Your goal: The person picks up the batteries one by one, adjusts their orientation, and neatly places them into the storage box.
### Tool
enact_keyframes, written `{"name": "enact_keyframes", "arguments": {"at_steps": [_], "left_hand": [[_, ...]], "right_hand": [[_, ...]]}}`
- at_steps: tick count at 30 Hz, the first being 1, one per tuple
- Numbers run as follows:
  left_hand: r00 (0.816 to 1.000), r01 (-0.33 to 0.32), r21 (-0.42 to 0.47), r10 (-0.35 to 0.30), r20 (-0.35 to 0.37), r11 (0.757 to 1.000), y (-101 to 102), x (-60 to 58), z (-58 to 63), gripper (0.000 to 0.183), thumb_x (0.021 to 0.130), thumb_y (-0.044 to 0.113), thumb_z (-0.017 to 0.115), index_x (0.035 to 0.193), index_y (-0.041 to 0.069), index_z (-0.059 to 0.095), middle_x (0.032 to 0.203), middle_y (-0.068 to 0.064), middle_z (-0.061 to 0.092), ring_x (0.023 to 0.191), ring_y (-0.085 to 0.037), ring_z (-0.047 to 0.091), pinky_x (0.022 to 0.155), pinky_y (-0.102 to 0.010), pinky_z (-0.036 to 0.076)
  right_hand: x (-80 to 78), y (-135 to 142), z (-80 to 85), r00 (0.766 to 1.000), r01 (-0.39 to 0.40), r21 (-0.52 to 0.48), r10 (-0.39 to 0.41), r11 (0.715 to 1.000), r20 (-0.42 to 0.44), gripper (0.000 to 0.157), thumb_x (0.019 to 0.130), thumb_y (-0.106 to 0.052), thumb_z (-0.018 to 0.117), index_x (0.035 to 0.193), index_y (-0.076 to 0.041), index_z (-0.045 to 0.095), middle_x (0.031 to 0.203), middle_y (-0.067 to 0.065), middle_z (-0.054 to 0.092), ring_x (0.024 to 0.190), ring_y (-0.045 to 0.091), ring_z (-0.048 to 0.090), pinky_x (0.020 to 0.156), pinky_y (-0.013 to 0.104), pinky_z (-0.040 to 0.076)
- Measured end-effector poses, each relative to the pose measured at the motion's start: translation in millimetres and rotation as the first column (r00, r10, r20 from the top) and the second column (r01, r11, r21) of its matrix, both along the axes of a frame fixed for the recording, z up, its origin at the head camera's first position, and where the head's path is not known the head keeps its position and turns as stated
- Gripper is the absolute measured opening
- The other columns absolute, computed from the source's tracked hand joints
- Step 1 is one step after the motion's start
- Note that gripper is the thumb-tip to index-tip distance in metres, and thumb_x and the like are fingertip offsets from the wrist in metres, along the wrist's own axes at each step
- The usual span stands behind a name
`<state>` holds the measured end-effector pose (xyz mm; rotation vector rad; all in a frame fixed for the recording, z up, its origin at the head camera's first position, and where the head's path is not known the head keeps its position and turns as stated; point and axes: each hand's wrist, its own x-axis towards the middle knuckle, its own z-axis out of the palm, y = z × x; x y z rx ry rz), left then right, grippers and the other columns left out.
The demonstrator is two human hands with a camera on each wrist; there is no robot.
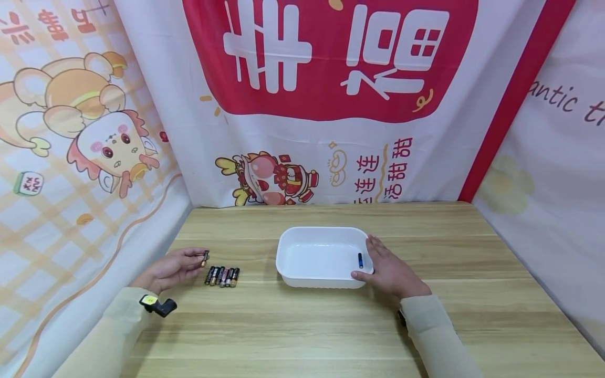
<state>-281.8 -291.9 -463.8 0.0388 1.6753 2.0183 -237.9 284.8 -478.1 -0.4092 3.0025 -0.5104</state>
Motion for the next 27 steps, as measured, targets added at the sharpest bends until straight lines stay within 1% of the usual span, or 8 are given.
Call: {"name": "enact_keyframes", "arguments": {"at_steps": [4,8,12,15,18,21,23,27], "left_hand": [[1.000,0.015,0.049,-0.014,-0.011,0.999,9,-3.3,4.7,0.026,0.099,-0.005,0.048,0.122,0.004,0.057,0.107,-0.007,0.062,0.097,-0.017,0.063,0.104,-0.039,0.044],[0.999,0.035,0.078,-0.034,-0.025,0.996,21,-7.9,8.6,0.027,0.099,-0.005,0.048,0.123,0.002,0.056,0.107,-0.008,0.061,0.096,-0.017,0.063,0.105,-0.040,0.042],[0.999,0.037,0.067,-0.035,-0.036,0.997,32,-13.4,11.0,0.028,0.098,-0.005,0.050,0.125,0.001,0.054,0.107,-0.008,0.061,0.095,-0.017,0.063,0.108,-0.045,0.036],[0.998,0.039,0.054,-0.037,-0.043,0.998,39,-17.4,10.6,0.029,0.097,-0.005,0.051,0.126,0.000,0.054,0.106,-0.008,0.061,0.094,-0.018,0.064,0.106,-0.045,0.040],[0.999,0.037,0.059,-0.035,-0.034,0.998,46,-19.8,9.2,0.030,0.096,-0.005,0.053,0.126,-0.002,0.054,0.104,-0.009,0.062,0.092,-0.019,0.064,0.099,-0.041,0.048],[0.999,0.044,0.065,-0.042,-0.028,0.997,54,-20.5,8.3,0.035,0.096,-0.005,0.054,0.130,-0.005,0.050,0.104,-0.010,0.062,0.091,-0.020,0.064,0.092,-0.036,0.053],[0.998,0.053,0.066,-0.052,-0.023,0.996,59,-20.8,8.7,0.039,0.096,-0.005,0.053,0.134,-0.008,0.045,0.105,-0.011,0.061,0.091,-0.020,0.064,0.091,-0.035,0.054],[0.996,0.085,0.071,-0.084,-0.014,0.994,70,-25.3,12.1,0.043,0.097,-0.006,0.050,0.139,-0.011,0.039,0.105,-0.011,0.062,0.091,-0.019,0.065,0.094,-0.035,0.052]], "right_hand": [[-1.0,0,-0.1,1.000,-0.001,-0.001,0.001,1.000,0.001,0.112,0.080,-0.080,0.049,0.156,-0.008,0.008,0.163,0.008,0.004,0.146,0.034,0.007,0.113,0.059,0.019],[-1.3,1,0.4,1.000,0.000,-0.010,0.000,1.000,0.001,0.110,0.081,-0.076,0.051,0.156,-0.008,0.009,0.163,0.008,0.004,0.146,0.034,0.007,0.113,0.060,0.019],[-1.3,3,-0.3,1.000,0.002,-0.009,-0.002,1.000,0.002,0.110,0.082,-0.076,0.051,0.156,-0.008,0.008,0.163,0.009,0.004,0.146,0.034,0.007,0.112,0.060,0.019],[-0.7,4,-1.1,1.000,0.000,-0.006,0.000,1.000,0.001,0.110,0.081,-0.078,0.050,0.156,-0.008,0.008,0.163,0.010,0.004,0.146,0.034,0.007,0.113,0.060,0.019],[0.2,4,-1.5,1.000,-0.002,-0.006,0.002,1.000,0.002,0.111,0.081,-0.079,0.048,0.156,-0.007,0.009,0.163,0.009,0.004,0.146,0.033,0.006,0.113,0.059,0.019],[0.5,2,-1.6,1.000,-0.002,-0.007,0.002,1.000,0.003,0.112,0.080,-0.080,0.047,0.156,-0.008,0.009,0.163,0.008,0.003,0.146,0.033,0.007,0.113,0.059,0.019],[0.3,2,-1.9,1.000,-0.002,-0.003,0.002,1.000,0.009,0.112,0.080,-0.081,0.046,0.156,-0.008,0.008,0.163,0.008,0.003,0.146,0.034,0.006,0.113,0.059,0.019],[-0.8,1,-0.8,1.000,0.000,-0.005,0.000,1.000,0.008,0.112,0.080,-0.080,0.048,0.156,-0.009,0.007,0.163,0.008,0.002,0.146,0.034,0.007,0.113,0.059,0.019]]}}
